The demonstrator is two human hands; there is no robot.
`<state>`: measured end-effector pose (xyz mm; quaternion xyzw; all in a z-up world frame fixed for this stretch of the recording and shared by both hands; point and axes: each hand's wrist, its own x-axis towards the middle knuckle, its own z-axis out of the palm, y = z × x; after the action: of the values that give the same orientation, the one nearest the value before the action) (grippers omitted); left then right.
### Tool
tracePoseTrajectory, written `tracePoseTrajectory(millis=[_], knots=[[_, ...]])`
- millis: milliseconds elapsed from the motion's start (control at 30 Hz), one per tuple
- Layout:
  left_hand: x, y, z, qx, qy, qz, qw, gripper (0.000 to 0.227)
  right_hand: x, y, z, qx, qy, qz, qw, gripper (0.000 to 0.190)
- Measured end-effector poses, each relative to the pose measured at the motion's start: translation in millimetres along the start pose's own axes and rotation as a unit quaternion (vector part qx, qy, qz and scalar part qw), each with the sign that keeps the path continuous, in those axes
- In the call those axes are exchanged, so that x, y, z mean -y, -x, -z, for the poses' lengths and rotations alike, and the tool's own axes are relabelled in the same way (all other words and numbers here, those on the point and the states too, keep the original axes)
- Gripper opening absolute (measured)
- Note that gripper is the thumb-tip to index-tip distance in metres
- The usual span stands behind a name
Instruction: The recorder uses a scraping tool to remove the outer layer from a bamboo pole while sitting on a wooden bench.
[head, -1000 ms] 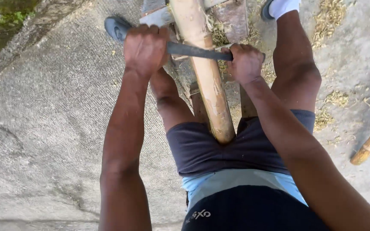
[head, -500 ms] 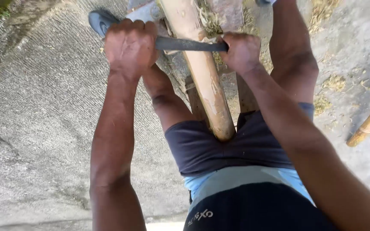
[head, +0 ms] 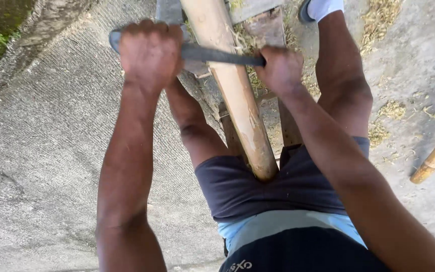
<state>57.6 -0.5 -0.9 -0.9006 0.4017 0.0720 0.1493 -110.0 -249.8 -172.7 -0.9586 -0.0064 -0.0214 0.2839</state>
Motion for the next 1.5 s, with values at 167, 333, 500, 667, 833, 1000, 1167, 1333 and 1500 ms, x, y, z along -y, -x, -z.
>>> tracePoseTrajectory(millis=[167,333,500,667,833,1000,1167,1333,1500], knots=[[-39.7,27.5,-2.0,-0.009,0.025,-0.036,0.999,0.01,1.3,54.3,-9.1,0.024,-0.064,-0.052,0.996,0.024],[-8.5,-9.9,11.7,-0.047,0.01,-0.042,0.998,0.007,8.5,11.1,3.7,0.014,-0.072,-0.062,0.995,0.02],[-20.9,1.4,13.9,-0.011,-0.004,-0.064,0.998,0.006,20.1,37.4,10.7,0.06,-0.08,-0.099,0.99,0.016],[0.9,-12.9,3.9,-0.027,0.032,-0.061,0.997,0.003,12.2,12.1,-4.6,-0.016,-0.1,-0.068,0.992,0.005],[-5.5,-23.3,23.0,0.013,-0.056,-0.048,0.997,0.006,17.3,17.1,9.6,0.008,-0.104,-0.058,0.993,0.009],[-17.6,-8.1,14.4,0.042,0.003,-0.078,0.996,0.006,22.9,40.6,2.0,0.099,-0.145,-0.124,0.977,0.01],[-12.7,-15.1,25.3,0.019,-0.037,-0.072,0.997,0.005,32.4,31.2,27.1,0.08,-0.1,-0.073,0.989,0.019],[-11.0,-9.4,14.7,0.049,-0.009,-0.068,0.996,0.006,38.0,20.5,22.0,0.112,-0.113,-0.137,0.978,0.019],[-6.5,-30.7,32.3,0.039,-0.041,-0.045,0.997,0.006,32.3,16.0,18.6,0.1,-0.159,-0.148,0.971,0.01]])
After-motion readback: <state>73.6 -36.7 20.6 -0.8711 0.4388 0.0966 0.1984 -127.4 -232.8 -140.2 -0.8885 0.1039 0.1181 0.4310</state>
